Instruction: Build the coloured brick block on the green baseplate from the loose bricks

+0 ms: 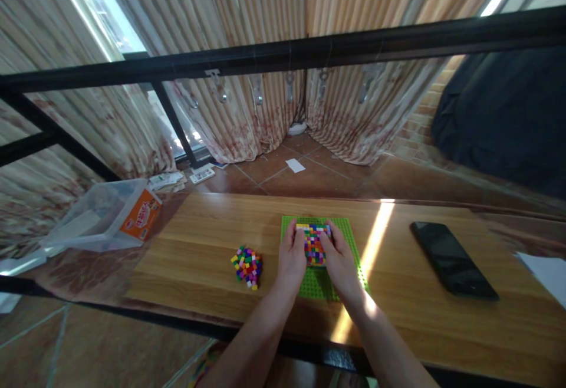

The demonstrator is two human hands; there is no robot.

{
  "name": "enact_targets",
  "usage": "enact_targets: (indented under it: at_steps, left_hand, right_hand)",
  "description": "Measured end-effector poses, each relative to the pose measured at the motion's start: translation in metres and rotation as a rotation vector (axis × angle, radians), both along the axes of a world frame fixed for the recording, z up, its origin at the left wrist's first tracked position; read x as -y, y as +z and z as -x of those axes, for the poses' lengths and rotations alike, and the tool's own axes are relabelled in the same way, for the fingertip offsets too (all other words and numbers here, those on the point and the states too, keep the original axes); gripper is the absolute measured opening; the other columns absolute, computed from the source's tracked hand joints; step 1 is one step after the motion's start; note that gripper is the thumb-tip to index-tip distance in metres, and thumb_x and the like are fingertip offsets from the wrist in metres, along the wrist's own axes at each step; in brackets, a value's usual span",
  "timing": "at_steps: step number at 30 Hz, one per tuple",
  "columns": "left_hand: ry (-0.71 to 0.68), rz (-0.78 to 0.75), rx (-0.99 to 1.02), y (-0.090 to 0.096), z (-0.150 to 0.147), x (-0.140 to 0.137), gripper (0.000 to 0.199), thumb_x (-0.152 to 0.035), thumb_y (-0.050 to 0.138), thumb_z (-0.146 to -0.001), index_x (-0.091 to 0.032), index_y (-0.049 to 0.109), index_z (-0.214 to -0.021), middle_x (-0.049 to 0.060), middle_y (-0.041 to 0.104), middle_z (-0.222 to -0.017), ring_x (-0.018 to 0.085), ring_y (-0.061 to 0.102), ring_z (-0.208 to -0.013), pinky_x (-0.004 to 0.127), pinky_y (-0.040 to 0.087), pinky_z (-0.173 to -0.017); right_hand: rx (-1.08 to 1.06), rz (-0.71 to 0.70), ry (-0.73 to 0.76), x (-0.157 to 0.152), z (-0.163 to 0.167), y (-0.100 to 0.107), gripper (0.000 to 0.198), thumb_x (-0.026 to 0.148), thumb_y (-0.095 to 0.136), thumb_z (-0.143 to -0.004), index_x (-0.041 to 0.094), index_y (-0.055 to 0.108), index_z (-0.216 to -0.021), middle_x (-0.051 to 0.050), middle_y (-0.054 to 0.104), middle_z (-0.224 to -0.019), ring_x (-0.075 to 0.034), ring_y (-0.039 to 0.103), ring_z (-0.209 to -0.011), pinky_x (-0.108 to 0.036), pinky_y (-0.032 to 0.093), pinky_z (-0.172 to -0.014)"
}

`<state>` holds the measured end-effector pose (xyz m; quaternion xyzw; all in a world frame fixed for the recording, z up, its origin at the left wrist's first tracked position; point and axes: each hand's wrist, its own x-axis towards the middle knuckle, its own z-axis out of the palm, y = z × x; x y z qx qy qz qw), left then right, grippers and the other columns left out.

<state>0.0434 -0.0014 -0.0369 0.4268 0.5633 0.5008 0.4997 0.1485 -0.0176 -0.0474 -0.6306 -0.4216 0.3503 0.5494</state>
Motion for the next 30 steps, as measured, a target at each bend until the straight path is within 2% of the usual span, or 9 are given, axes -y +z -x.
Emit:
enact_targets:
  at_steps: [5, 9, 14, 20, 23, 26, 27, 30]
  left_hand:
    - [-0.082, -0.062, -0.146, -0.002, -0.004, 0.003, 0.056, -0.034, 0.054, -0.088, -0.015, 0.045, -0.141, 0.015, 0.052, -0.141, 0.025, 0.043, -0.136, 0.04, 0.03, -0.115]
    - [-0.075, -0.074, -0.115, -0.003, -0.005, 0.005, 0.057, -0.033, 0.053, -0.088, -0.016, 0.043, -0.142, 0.015, 0.054, -0.139, 0.025, 0.045, -0.135, 0.041, 0.032, -0.114]
    - [-0.081, -0.075, -0.112, -0.006, -0.007, 0.005, 0.06, -0.032, 0.055, -0.087, -0.018, 0.042, -0.144, 0.013, 0.05, -0.144, 0.025, 0.044, -0.136, 0.04, 0.031, -0.115]
    - [-0.095, -0.059, -0.136, -0.004, -0.006, 0.006, 0.061, -0.037, 0.053, -0.089, -0.014, 0.041, -0.144, 0.015, 0.044, -0.148, 0.026, 0.04, -0.138, 0.039, 0.029, -0.116]
    - [-0.028, -0.104, -0.101, 0.005, 0.008, 0.001, 0.061, -0.043, 0.054, -0.089, -0.015, 0.044, -0.142, 0.014, 0.042, -0.15, 0.025, 0.037, -0.14, 0.037, 0.026, -0.117]
    - [0.118, -0.222, -0.044, 0.021, 0.039, -0.01, 0.055, -0.041, 0.058, -0.087, -0.016, 0.05, -0.135, 0.014, 0.047, -0.146, 0.023, 0.043, -0.136, 0.036, 0.029, -0.115]
    - [0.176, -0.224, -0.003, 0.027, 0.052, -0.014, 0.051, -0.039, 0.06, -0.085, -0.015, 0.054, -0.13, 0.015, 0.052, -0.142, 0.023, 0.047, -0.132, 0.036, 0.033, -0.112]
    - [0.338, -0.187, 0.132, 0.044, 0.088, -0.022, 0.035, -0.034, 0.061, -0.082, -0.014, 0.063, -0.111, 0.012, 0.066, -0.12, 0.021, 0.06, -0.114, 0.034, 0.042, -0.102]
  right_hand:
    - [0.042, 0.011, -0.023, 0.001, 0.007, 0.0, 0.063, 0.054, 0.048, -0.087, 0.018, 0.048, -0.139, -0.017, 0.055, -0.138, -0.029, 0.053, -0.124, -0.053, 0.038, -0.106]
    - [0.115, -0.004, -0.041, 0.003, 0.011, -0.001, 0.063, 0.054, 0.043, -0.089, 0.016, 0.047, -0.139, -0.019, 0.057, -0.135, -0.029, 0.055, -0.12, -0.05, 0.041, -0.102]
    - [0.186, -0.013, -0.08, 0.005, 0.012, -0.001, 0.063, 0.055, 0.042, -0.089, 0.016, 0.048, -0.139, -0.018, 0.059, -0.13, -0.028, 0.057, -0.115, -0.049, 0.042, -0.099]
    - [0.209, 0.027, -0.04, 0.004, 0.005, 0.001, 0.063, 0.055, 0.044, -0.089, 0.015, 0.049, -0.138, -0.019, 0.059, -0.129, -0.03, 0.057, -0.114, -0.051, 0.042, -0.099]
    - [0.32, -0.077, -0.074, 0.01, 0.003, 0.013, 0.06, 0.051, 0.046, -0.09, 0.014, 0.049, -0.137, -0.019, 0.058, -0.129, -0.03, 0.055, -0.117, -0.052, 0.041, -0.1]
    - [0.485, -0.31, -0.123, 0.026, 0.013, 0.031, 0.048, 0.044, 0.05, -0.09, 0.017, 0.055, -0.13, -0.016, 0.058, -0.126, -0.028, 0.054, -0.118, -0.049, 0.042, -0.1]
    - [0.508, -0.364, -0.085, 0.032, 0.019, 0.034, 0.04, 0.041, 0.051, -0.091, 0.02, 0.059, -0.124, -0.013, 0.061, -0.121, -0.027, 0.057, -0.113, -0.048, 0.044, -0.098]
    - [0.571, -0.391, 0.202, 0.051, 0.044, 0.032, 0.021, 0.035, 0.054, -0.09, 0.024, 0.067, -0.103, -0.008, 0.067, -0.102, -0.023, 0.062, -0.098, -0.041, 0.049, -0.089]
